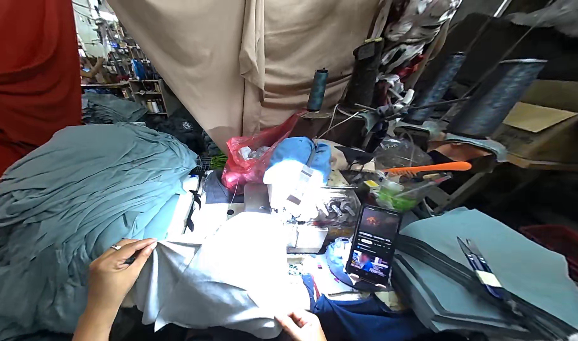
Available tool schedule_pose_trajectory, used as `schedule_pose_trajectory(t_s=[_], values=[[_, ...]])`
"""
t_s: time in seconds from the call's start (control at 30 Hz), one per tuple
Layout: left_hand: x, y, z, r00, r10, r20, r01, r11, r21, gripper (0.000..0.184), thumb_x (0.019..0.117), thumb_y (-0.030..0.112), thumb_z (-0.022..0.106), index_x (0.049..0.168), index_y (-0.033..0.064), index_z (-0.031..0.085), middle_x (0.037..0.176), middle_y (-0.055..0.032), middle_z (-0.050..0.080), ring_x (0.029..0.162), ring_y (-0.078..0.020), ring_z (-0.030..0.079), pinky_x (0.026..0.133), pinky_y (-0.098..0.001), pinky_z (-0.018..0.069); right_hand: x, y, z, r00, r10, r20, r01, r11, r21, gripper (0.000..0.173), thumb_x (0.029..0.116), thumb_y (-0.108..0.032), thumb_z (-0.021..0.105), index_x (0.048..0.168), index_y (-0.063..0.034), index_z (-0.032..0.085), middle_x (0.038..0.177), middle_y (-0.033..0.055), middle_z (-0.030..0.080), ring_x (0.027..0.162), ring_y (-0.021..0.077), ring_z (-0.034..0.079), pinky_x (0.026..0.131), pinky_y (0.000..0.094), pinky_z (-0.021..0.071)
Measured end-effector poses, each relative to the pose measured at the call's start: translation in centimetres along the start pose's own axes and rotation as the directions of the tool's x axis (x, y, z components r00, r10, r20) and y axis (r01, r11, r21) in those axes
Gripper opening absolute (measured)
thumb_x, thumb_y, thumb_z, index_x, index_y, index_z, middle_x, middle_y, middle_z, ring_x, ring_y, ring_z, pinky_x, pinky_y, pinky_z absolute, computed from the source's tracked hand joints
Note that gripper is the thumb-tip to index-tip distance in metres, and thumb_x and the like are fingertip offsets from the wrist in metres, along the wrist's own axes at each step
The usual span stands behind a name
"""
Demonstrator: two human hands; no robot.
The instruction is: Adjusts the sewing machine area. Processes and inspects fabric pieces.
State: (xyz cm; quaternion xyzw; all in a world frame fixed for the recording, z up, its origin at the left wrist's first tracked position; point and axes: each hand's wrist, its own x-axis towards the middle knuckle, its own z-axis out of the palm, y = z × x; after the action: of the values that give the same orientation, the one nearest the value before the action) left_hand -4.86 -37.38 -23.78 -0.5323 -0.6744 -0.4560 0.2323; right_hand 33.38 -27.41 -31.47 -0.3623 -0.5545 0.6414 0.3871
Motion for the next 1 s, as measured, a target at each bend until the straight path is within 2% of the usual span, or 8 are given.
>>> schedule_pose_trajectory(t_s=[0.1,0.2,0.37,0.43,0.53,0.73,0.83,1.0], values=[[0.5,0.1,0.4,1.0,-0.015,-0.005,0.016,0.999,0.037,0.024,0.0916,0.024,0.068,0.096,0.0052,0.081,0.091,-0.0115,0.076,0.084,-0.0163,0.072,0.078,-0.0319,0.0569,3.3,-0.5,0.0,0.999,-0.024,-0.027,0.025,0.998,0.051,0.008,0.0878,-0.002,0.072,0.081,-0.006,0.071,0.074,-0.0029,0.068,0.069,0.0028,0.064,0.068,0.0224,0.0554],[1.0,0.0,0.8,1.0,-0.025,-0.016,0.026,0.998,0.052,0.023,0.0919,0.022,0.068,0.097,0.0039,0.081,0.092,-0.0133,0.076,0.083,-0.0187,0.073,0.079,-0.0345,0.0581,6.6,-1.9,0.2,1.0,0.009,-0.027,-0.006,0.995,0.099,0.009,0.0896,-0.005,0.071,0.081,-0.0065,0.07,0.07,-0.0033,0.065,0.061,0.0021,0.058,0.057,0.02,0.0485],[2.2,-0.1,1.2,0.999,-0.034,-0.012,0.035,0.996,0.079,0.023,0.093,0.023,0.069,0.098,0.0039,0.081,0.092,-0.0149,0.076,0.085,-0.024,0.074,0.079,-0.0425,0.0587,10.0,-4.7,0.6,0.999,0.014,-0.037,-0.01,0.996,0.093,0.013,0.0965,-0.003,0.063,0.084,-0.0046,0.067,0.074,-0.0001,0.065,0.069,0.0071,0.062,0.068,0.0252,0.0544],[2.7,0.1,1.2,1.0,-0.03,0.005,0.03,0.997,0.074,0.022,0.0933,0.021,0.069,0.099,0.0037,0.08,0.092,-0.0149,0.076,0.083,-0.024,0.073,0.079,-0.0425,0.0584,10.2,-5.0,0.9,0.997,0.014,-0.079,-0.006,0.995,0.1,0.013,0.0976,-0.005,0.062,0.085,-0.0049,0.066,0.071,-0.001,0.061,0.063,0.0057,0.057,0.061,0.0226,0.0495],[3.2,-0.1,1.1,0.999,-0.023,0.03,0.021,0.998,0.056,0.02,0.0927,0.02,0.07,0.098,0.0043,0.081,0.09,-0.0139,0.076,0.081,-0.0214,0.072,0.077,-0.0397,0.0581,8.5,-3.9,1.6,0.998,0.061,-0.015,-0.057,0.976,0.21,0.008,0.1003,-0.004,0.056,0.1,-0.0044,0.064,0.078,-0.0012,0.065,0.066,0.004,0.061,0.061,0.0201,0.0526],[4.4,-0.5,1.2,0.994,-0.051,0.097,0.047,0.998,0.041,0.02,0.0922,0.022,0.07,0.098,0.006,0.081,0.092,-0.0127,0.076,0.083,-0.0213,0.072,0.078,-0.0435,0.0577,5.5,0.0,4.2,0.999,0.032,-0.014,-0.026,0.949,0.314,0.025,0.0884,-0.004,0.075,0.11,0.0011,0.063,0.095,0.0032,0.073,0.091,0.0081,0.07,0.087,0.0267,0.0584],[4.8,-0.5,1.1,0.992,-0.058,0.112,0.056,0.998,0.02,0.017,0.0921,0.019,0.072,0.099,0.0048,0.08,0.094,-0.0135,0.075,0.084,-0.0213,0.072,0.078,-0.0438,0.057,5.3,0.5,5.0,0.991,0.036,-0.126,0.001,0.959,0.282,0.019,0.0838,-0.001,0.078,0.1,0.0023,0.068,0.086,0.005,0.072,0.082,0.0096,0.07,0.08,0.0275,0.0594],[5.2,-0.7,0.9,0.986,-0.093,0.14,0.092,0.996,0.011,0.013,0.0921,0.013,0.075,0.1,0.0038,0.08,0.097,-0.0151,0.075,0.087,-0.0235,0.072,0.081,-0.0454,0.0572,4.8,0.7,5.2,0.981,0.011,-0.196,0.03,0.978,0.206,0.026,0.0805,0.001,0.08,0.102,0.0048,0.065,0.085,0.0062,0.072,0.08,0.0095,0.071,0.078,0.0269,0.0604]])
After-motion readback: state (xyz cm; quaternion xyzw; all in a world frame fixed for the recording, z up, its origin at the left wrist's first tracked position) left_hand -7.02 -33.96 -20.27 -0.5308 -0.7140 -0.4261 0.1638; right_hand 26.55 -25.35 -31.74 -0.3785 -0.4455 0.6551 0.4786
